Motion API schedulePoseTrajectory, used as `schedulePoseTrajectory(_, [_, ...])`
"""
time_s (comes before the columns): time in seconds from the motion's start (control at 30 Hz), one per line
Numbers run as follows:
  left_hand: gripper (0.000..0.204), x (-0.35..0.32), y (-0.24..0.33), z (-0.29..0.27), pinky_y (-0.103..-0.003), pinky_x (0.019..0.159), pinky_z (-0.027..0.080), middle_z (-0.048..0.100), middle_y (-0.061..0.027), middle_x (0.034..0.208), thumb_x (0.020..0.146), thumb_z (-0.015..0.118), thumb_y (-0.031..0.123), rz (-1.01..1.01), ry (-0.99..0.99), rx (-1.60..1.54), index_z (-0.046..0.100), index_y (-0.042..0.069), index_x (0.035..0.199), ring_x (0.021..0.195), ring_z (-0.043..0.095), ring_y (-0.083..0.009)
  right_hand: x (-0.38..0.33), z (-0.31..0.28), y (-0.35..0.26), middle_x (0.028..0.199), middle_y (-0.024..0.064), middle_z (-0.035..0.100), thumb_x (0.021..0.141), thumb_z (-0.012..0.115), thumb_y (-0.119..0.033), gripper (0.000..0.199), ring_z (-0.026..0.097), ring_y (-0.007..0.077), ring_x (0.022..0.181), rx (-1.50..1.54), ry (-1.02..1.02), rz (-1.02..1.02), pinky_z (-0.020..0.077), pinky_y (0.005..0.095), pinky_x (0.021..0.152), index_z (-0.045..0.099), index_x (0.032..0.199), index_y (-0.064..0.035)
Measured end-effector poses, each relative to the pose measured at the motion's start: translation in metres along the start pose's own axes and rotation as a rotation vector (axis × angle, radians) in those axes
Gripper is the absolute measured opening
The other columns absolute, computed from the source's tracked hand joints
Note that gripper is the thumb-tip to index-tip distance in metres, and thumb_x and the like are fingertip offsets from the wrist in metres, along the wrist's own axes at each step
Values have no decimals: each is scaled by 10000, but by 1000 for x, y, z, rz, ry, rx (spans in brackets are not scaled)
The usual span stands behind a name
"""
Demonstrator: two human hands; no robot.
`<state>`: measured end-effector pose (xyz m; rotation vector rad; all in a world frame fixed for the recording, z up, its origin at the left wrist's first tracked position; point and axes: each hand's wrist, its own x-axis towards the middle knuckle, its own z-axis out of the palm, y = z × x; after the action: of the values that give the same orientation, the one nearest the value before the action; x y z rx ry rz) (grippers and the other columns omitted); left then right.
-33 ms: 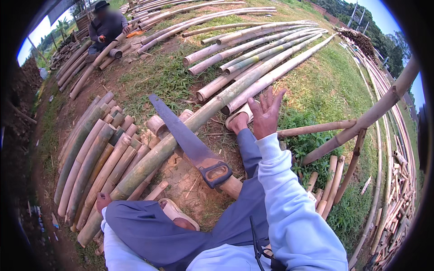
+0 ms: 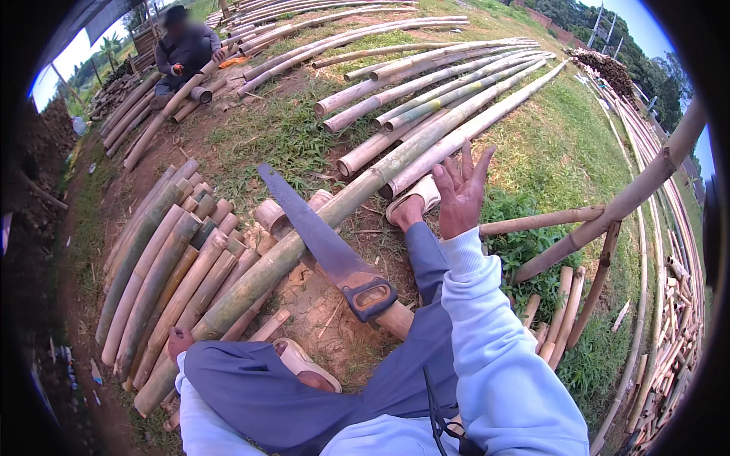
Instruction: The person sits on the ground and uses a hand saw to cut a bamboo pole resting on a wooden block. They repeatedly position the saw, cut through the bamboo, and adjust the pole to continue cutting.
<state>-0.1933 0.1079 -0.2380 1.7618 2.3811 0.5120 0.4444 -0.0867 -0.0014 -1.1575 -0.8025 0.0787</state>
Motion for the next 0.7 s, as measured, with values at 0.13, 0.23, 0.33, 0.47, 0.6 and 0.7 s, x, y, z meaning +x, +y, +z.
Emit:
schedulePoseTrajectory(0.13, [313,0,2,-5,-455,781,540,737,-122,889,876,636,386,25,0,-25,645,85,962,842,712,-327,-35,5,-28,1560,279,345,902,706,-62,920,549,374,1294,-231,-257,-306,478,450,1065,107,1599,-39])
schedulePoseTrajectory(0.23, [311,1,20,-5,-454,782,543,739,-116,894,874,642,386,10,-25,-31,645,88,964,840,714,-322,-78,-6,3,1422,248,533,880,708,-20,751,623,310,1207,-343,-321,-167,557,402,964,344,1536,-24])
schedulePoseTrajectory(0.33, [309,-3,14,-10,-460,784,543,742,-113,896,873,639,390,2,12,-22,648,89,944,845,715,-327,-128,-25,37,1289,217,636,870,707,-8,679,700,267,1055,-420,-383,3,568,364,908,437,1493,-26])
schedulePoseTrajectory(0.47, [322,-5,23,-10,-473,783,540,742,-119,900,876,629,404,36,25,-14,648,89,938,845,710,-342,-194,-60,76,1284,209,640,866,719,-24,714,718,253,986,-510,-347,203,568,341,877,413,1510,-31])
schedulePoseTrajectory(0.6, [336,-1,23,-5,-485,782,536,738,-125,892,881,620,418,53,33,-18,645,87,936,843,707,-351,-196,-68,75,1413,244,539,876,725,-64,834,692,278,1063,-445,-247,428,551,368,924,271,1576,-46])
schedulePoseTrajectory(0.7, [356,5,5,5,-488,785,533,737,-128,892,884,618,436,18,0,-45,644,87,946,854,710,-349,-118,-43,60,1595,280,294,892,729,-109,985,565,368,1284,-444,-68,140,459,426,1074,68,1620,-56])
